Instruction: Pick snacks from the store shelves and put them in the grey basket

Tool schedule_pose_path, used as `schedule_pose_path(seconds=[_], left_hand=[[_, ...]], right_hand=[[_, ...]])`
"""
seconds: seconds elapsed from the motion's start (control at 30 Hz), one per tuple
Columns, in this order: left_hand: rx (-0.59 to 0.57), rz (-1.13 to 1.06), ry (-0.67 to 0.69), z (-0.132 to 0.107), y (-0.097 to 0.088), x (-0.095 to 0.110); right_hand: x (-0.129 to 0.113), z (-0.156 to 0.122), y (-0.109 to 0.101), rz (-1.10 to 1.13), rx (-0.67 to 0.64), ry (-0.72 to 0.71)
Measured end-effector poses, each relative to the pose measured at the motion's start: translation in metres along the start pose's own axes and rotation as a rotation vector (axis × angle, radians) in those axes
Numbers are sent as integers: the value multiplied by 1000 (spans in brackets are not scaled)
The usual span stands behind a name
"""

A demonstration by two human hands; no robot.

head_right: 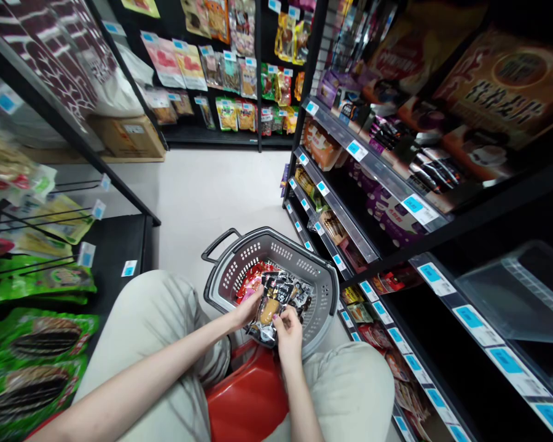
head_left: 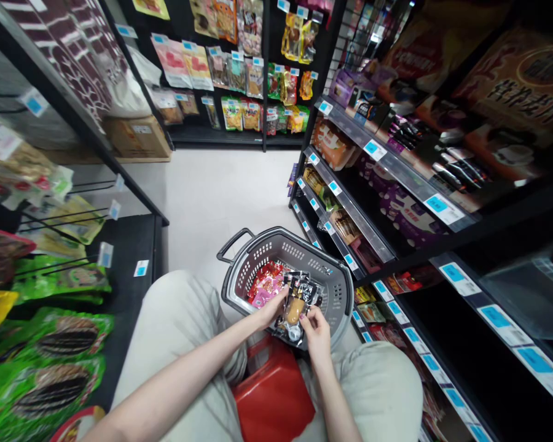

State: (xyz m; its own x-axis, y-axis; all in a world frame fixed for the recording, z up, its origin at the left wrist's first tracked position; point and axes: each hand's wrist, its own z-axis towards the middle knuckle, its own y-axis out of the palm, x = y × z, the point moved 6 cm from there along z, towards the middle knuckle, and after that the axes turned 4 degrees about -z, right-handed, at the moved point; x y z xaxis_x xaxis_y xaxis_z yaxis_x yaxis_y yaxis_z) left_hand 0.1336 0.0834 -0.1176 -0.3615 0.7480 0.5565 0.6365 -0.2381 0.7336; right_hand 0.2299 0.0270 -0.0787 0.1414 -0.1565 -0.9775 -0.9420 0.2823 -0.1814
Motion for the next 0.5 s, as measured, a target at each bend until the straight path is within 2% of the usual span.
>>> schedule_pose_path(seconds=[0.13, 0.23, 0.33, 0.43, 0.5], left_hand=[[76, 37, 35, 2, -7, -1], [130, 78, 88, 4, -13, 3], [173, 127, 125, 5, -18, 9], [186, 175, 137, 5, -19, 14], [186, 199, 139, 4, -18, 15]], right_hand=[[-8, 1, 0, 86, -10, 1], [-24, -2, -12, 40, 105, -79], [-40, -12, -29, -107, 237, -199], [-49, -23, -41, -239, 310, -279], [-53, -27, -46, -235, 339, -309]])
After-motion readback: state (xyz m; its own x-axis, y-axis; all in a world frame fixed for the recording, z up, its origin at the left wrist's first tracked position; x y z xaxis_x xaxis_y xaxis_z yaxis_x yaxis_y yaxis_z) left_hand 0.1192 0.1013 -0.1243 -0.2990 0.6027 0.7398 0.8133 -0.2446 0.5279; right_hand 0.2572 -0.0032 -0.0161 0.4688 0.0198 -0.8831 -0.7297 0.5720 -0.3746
